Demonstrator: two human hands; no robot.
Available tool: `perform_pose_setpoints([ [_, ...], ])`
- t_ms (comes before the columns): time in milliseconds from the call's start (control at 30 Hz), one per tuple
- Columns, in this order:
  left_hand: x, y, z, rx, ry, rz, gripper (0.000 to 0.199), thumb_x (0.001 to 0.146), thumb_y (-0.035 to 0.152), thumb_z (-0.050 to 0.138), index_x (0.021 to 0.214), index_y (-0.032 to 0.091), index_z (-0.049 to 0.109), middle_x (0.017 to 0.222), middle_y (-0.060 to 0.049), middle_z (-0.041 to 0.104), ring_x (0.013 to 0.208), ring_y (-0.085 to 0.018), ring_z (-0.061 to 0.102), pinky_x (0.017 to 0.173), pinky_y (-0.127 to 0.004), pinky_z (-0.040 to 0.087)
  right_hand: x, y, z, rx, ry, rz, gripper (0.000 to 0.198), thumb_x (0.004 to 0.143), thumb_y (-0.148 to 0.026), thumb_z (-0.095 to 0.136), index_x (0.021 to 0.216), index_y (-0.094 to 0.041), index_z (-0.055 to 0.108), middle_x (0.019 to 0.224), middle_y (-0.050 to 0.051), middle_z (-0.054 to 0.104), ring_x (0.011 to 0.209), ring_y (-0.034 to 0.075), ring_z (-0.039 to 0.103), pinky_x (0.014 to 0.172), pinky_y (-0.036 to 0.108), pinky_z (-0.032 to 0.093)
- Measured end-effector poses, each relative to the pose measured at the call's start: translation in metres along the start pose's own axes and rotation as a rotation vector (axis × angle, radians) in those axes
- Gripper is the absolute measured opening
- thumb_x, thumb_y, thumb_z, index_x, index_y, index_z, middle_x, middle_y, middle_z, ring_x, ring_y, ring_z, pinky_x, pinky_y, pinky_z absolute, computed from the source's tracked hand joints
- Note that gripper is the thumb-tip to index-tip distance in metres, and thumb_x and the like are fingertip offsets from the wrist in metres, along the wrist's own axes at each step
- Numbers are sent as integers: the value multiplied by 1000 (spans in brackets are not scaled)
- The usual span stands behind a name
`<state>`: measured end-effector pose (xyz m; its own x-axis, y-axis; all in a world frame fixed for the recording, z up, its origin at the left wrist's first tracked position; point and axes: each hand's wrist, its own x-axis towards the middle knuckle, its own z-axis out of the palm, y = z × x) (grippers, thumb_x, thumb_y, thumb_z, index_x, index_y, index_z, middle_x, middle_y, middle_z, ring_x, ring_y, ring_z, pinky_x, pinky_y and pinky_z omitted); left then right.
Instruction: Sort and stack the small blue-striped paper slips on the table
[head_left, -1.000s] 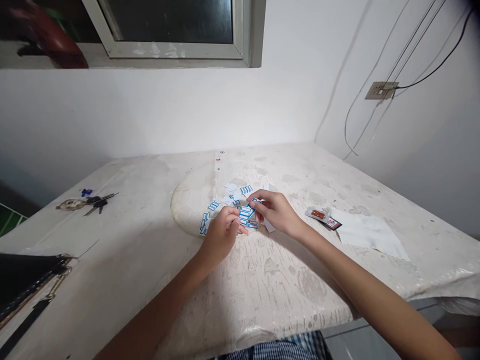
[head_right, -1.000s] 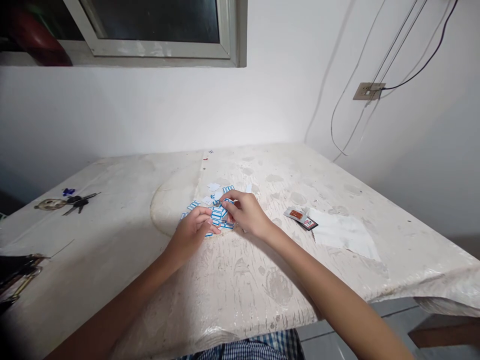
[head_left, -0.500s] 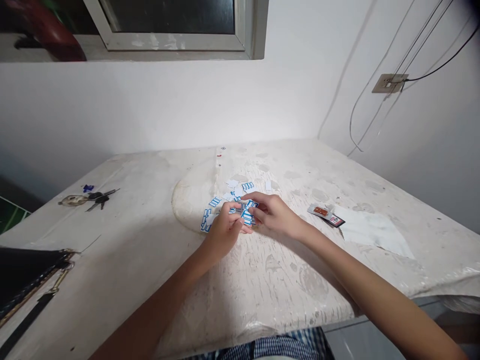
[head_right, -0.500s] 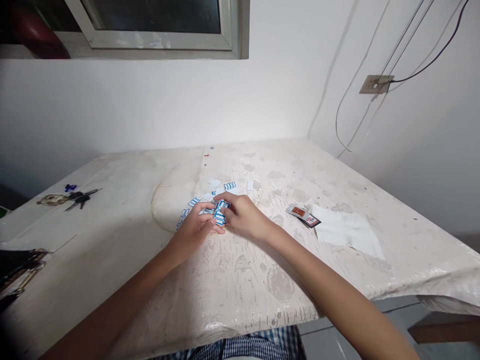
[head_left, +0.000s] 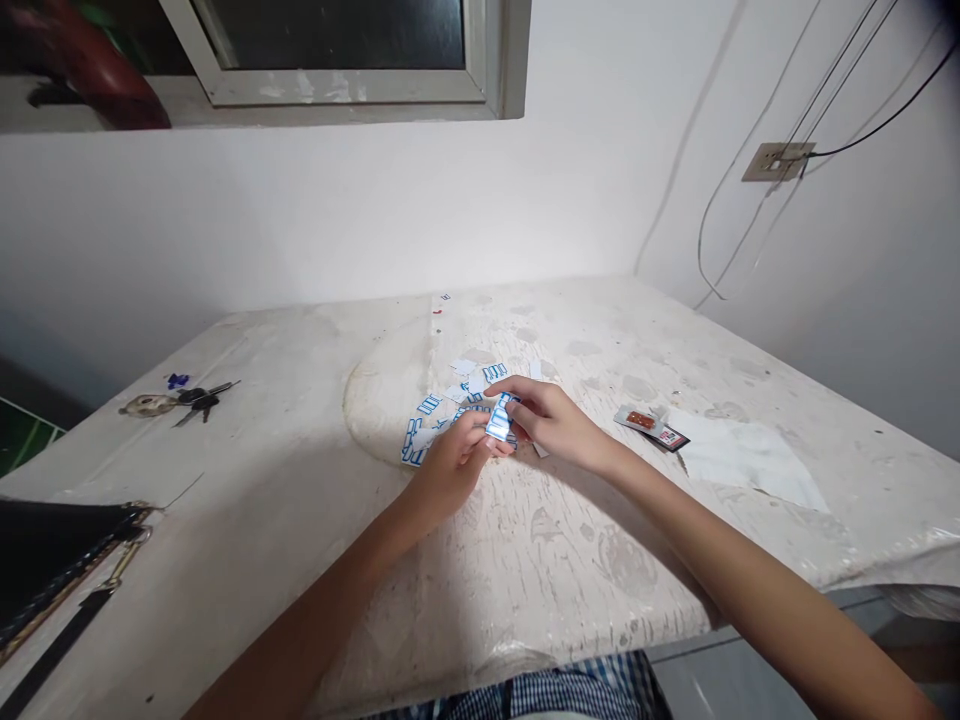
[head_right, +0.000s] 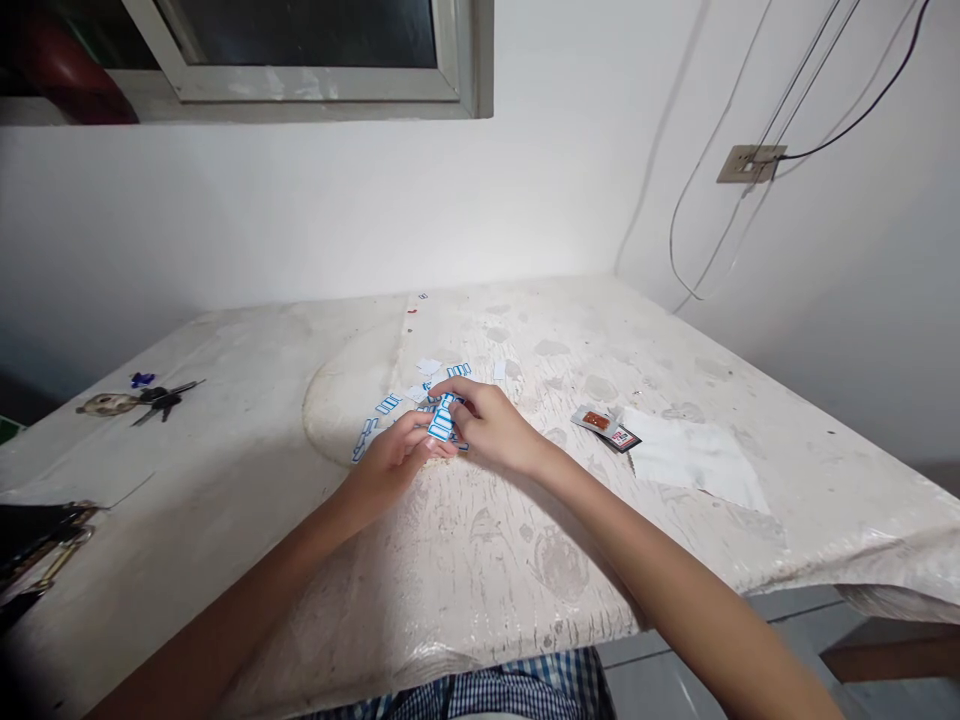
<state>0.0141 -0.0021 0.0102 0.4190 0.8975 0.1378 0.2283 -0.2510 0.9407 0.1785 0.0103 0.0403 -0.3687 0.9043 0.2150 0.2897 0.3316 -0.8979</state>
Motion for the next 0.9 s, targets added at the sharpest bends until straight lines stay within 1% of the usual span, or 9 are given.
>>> perform_pose_setpoints([
  [200, 3, 1, -1, -5, 15, -13, 24, 82, 37, 46, 96, 18, 49, 93, -9, 67, 93, -21, 61, 80, -34, 46, 3, 6, 0, 54, -12, -12, 31, 83, -10, 32, 104, -14, 54, 63, -1, 50, 53, 9, 49, 52, 22, 39],
  [333, 5, 3, -1, 1, 26, -28, 22, 82, 38, 46, 93, 19, 46, 91, -7, 67, 91, -21, 61, 80, -33, 45, 4, 9, 2, 65, -9, -44, 31, 84, -10, 32, 104, -16, 55, 65, -1, 51, 54, 9, 49, 55, 23, 41],
  [500, 5, 2, -3, -22, 9, -18, 22, 81, 38, 48, 93, 19, 47, 93, -7, 67, 92, -21, 61, 81, -32, 45, 5, 14, 5, 106, -1, -40, 30, 85, -11, 33, 105, -16, 54, 60, -2, 50, 51, 9, 48, 52, 22, 41],
  [633, 6, 1, -4, -57, 27, -24, 20, 81, 35, 49, 92, 18, 49, 91, -8, 66, 90, -21, 61, 77, -32, 46, 6, 19, 8, 160, -21, -52, 27, 88, -16, 33, 108, -18, 52, 56, -3, 50, 50, 10, 49, 52, 23, 41],
  [767, 7, 5, -4, -140, 48, -41, 17, 77, 30, 53, 87, 16, 53, 88, -7, 66, 85, -20, 61, 76, -31, 46, 6, 21, 10, 228, -38, -34, 25, 88, -18, 32, 106, -19, 50, 54, -4, 49, 47, 10, 47, 50, 23, 41],
  [900, 7, 13, -4, -304, 64, -112, 18, 72, 29, 57, 83, 15, 56, 78, -6, 65, 74, -17, 61, 75, -30, 46, 5, 20, 13, 238, 17, -42, 21, 88, -18, 33, 100, -19, 50, 53, -5, 46, 47, 9, 46, 49, 22, 39],
])
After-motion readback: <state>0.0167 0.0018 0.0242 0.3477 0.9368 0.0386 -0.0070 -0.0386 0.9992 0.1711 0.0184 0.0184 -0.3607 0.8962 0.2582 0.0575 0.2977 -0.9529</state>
